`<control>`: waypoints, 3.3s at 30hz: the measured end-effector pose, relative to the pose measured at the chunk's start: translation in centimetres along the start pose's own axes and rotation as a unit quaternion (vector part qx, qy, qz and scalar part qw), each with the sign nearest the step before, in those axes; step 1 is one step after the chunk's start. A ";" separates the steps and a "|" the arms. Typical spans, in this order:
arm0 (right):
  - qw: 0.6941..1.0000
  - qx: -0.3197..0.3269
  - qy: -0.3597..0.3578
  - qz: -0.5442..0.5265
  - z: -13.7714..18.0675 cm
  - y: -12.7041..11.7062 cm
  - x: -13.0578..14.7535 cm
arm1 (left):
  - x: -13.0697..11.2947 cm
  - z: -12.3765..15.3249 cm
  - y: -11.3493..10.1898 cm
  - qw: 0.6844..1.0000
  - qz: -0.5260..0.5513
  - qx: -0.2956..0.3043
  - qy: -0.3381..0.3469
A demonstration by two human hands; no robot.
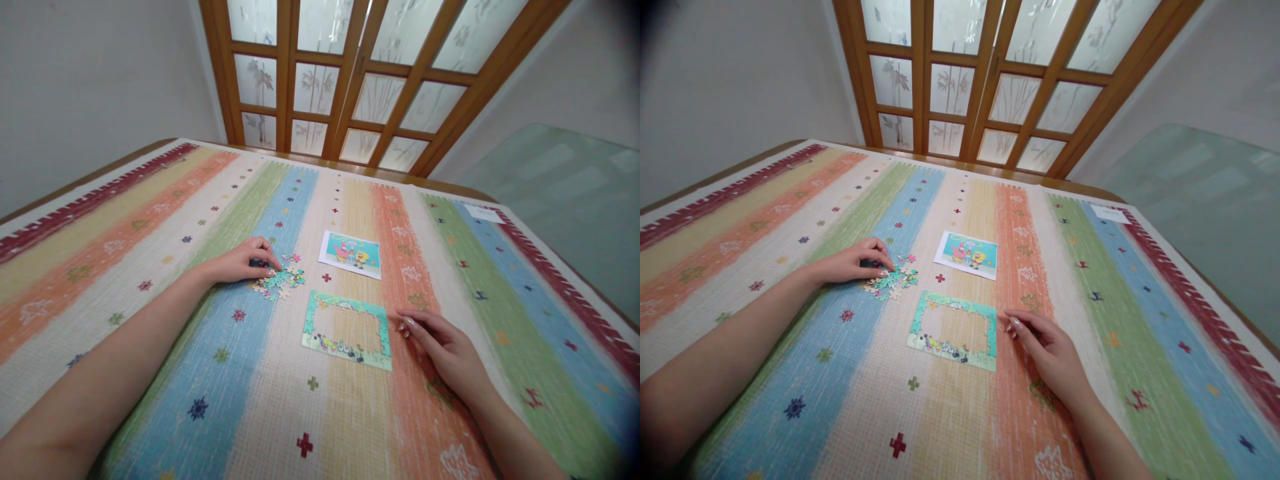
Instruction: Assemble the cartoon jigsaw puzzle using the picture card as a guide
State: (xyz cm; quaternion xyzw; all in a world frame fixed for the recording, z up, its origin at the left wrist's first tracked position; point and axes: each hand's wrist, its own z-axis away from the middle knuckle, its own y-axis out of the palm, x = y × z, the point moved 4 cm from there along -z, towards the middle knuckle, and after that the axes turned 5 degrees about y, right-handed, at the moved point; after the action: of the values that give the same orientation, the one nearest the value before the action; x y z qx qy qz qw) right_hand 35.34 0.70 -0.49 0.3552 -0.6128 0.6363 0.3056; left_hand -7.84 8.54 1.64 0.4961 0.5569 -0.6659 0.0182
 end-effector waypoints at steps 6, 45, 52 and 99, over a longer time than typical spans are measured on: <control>1.000 0.003 0.003 0.008 0.0 0.0 0.1 | 0.9 -0.1 0.3 1.000 -0.018 -0.018 0.006; 0.998 0.054 -0.014 0.026 0.0 -0.1 0.6 | 0.2 -0.5 0.4 0.954 0.278 -0.081 -0.072; 0.998 0.056 -0.012 0.022 -0.1 0.0 0.6 | 0.3 -0.5 0.5 0.965 0.238 -0.084 -0.070; 0.999 0.043 -0.009 0.027 -0.1 -0.1 0.7 | -2.5 5.1 1.2 0.986 -0.152 -0.060 0.035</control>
State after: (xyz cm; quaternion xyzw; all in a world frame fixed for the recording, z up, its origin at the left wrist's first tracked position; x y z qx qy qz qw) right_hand 35.04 0.78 0.17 0.3567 -0.5969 0.6671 0.2671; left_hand -9.13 2.89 1.91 0.4268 0.6649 -0.6086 -0.0737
